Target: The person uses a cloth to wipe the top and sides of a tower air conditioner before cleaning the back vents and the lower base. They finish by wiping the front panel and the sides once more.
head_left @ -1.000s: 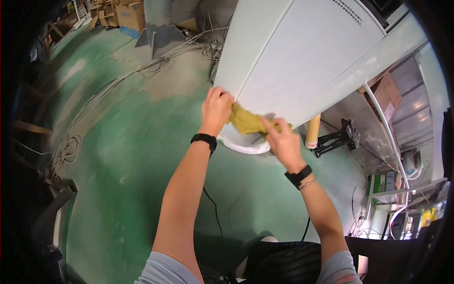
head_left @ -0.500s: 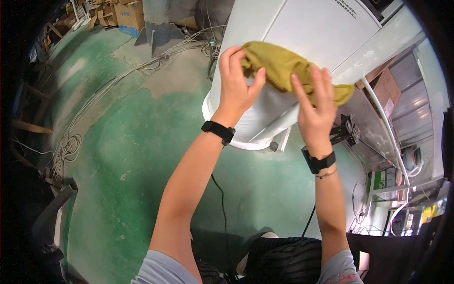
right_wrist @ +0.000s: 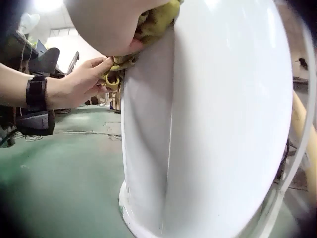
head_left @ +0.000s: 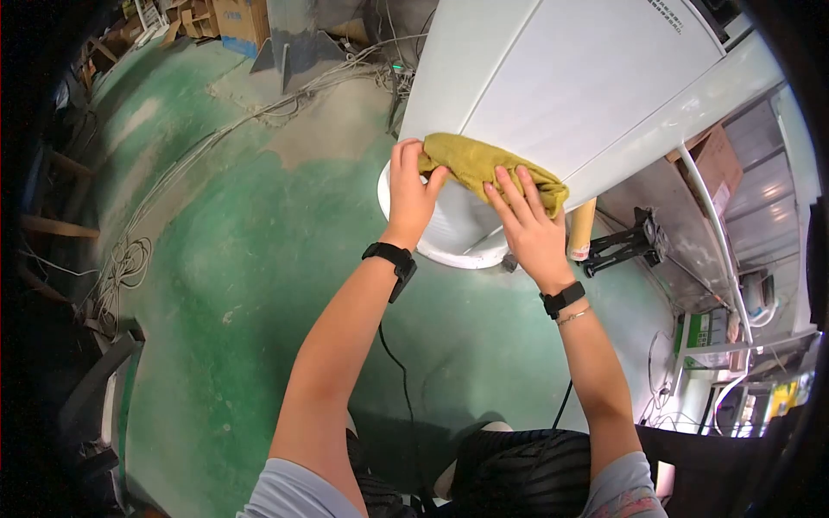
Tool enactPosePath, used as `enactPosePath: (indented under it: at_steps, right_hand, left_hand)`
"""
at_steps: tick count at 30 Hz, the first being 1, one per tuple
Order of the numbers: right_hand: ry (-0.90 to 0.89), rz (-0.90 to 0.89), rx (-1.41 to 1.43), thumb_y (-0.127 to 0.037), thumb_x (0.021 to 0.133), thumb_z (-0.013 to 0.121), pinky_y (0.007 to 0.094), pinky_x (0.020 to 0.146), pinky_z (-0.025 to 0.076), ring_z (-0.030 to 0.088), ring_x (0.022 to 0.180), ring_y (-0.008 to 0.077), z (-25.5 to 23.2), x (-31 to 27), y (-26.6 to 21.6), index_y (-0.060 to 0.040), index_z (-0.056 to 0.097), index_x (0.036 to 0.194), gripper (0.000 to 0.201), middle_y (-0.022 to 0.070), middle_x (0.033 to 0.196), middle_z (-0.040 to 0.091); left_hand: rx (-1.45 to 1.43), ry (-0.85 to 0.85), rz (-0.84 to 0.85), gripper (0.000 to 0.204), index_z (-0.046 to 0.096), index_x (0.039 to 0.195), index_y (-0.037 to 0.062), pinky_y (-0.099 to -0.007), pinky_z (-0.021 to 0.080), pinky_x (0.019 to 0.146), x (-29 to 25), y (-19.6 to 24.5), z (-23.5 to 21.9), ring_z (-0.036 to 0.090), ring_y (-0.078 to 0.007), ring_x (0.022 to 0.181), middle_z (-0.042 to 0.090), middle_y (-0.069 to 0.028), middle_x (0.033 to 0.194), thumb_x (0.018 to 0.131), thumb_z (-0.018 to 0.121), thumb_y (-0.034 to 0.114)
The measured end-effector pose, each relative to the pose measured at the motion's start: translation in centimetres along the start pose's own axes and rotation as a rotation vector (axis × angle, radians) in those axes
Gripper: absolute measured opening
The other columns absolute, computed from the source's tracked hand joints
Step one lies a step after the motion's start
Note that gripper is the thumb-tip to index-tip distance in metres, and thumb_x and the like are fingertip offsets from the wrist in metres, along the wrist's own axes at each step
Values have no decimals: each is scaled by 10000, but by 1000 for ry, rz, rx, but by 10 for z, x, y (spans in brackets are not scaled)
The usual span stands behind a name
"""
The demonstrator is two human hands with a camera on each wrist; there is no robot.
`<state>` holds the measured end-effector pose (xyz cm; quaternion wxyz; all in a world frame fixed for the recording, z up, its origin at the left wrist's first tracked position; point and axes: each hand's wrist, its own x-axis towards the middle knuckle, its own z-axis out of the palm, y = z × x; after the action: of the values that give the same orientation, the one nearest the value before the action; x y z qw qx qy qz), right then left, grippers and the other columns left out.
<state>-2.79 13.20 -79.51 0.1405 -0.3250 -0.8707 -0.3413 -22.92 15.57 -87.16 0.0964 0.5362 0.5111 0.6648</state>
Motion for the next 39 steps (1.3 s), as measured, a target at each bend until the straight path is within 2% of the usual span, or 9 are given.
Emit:
enactPosePath:
  at_steps: [10,13,15,17,21,25,28,34,39]
  right_hand:
    - [-250,-116,-27,-64,811,561,379,818,494,329,1415,125,29,-31,-17,-194,444,1427,640,-63,1569,292]
    - [-333,-158,14,-84,825,555,398,854,488,300,1427,119,41,-43,-22,-183,444,1425,618,-64,1580,260]
    - [-394,-193,26,-105,849,535,396,900,467,292,1428,116,47,-52,-26,-163,444,1423,585,-57,1582,254]
    - [-410,-226,29,-113,855,531,381,915,452,305,1421,116,52,-57,-28,-150,452,1418,569,-47,1578,263]
    - [-422,-264,79,-106,873,514,338,931,428,364,1382,103,65,-66,-33,-113,468,1405,534,-25,1567,286]
    - [-468,-288,133,-80,879,504,309,945,414,528,1212,99,85,-79,-38,-71,473,1395,516,-6,1529,361]
    - [-469,-316,173,-92,858,523,360,954,419,495,1275,126,99,-90,-43,-71,461,1401,548,22,1522,368]
    - [-488,-322,195,-89,840,534,319,940,423,612,1040,139,103,-93,-46,-7,448,1397,569,48,1401,525]
    - [-453,-327,127,-92,836,533,330,934,432,573,1143,133,96,-90,-41,-23,472,1381,554,41,1456,459]
  left_hand:
    - [-89,-263,-325,511,483,1000,27,-388,500,752,-12,-51,-14,587,-309,837,571,-151,932,627,832,56]
    - [95,-325,-235,478,509,972,13,-378,520,724,-38,-79,-8,628,-305,820,606,-163,941,614,823,47]
    - [122,-421,-362,473,506,972,2,-400,508,750,-52,-88,-5,610,-345,860,594,-182,968,626,823,65]
    - [175,-470,-457,433,532,912,-14,-418,501,764,-63,-91,-1,601,-387,888,603,-204,964,624,836,96]
    - [265,-500,-456,396,574,844,-14,-432,516,743,-78,-101,5,624,-392,848,638,-206,848,612,859,135]
    - [269,-513,-549,377,586,825,-35,-452,521,719,-104,-116,20,640,-408,823,652,-229,842,618,851,135]
    - [342,-461,-625,334,626,790,-66,-418,530,663,-128,-112,31,665,-398,760,661,-243,774,651,829,160]
    - [249,-472,-862,310,652,761,-80,-441,523,700,-143,-96,44,648,-425,806,651,-270,789,670,817,166]
    - [271,-471,-660,305,628,752,-67,-441,516,694,-130,-106,38,641,-421,795,641,-261,776,645,817,145]
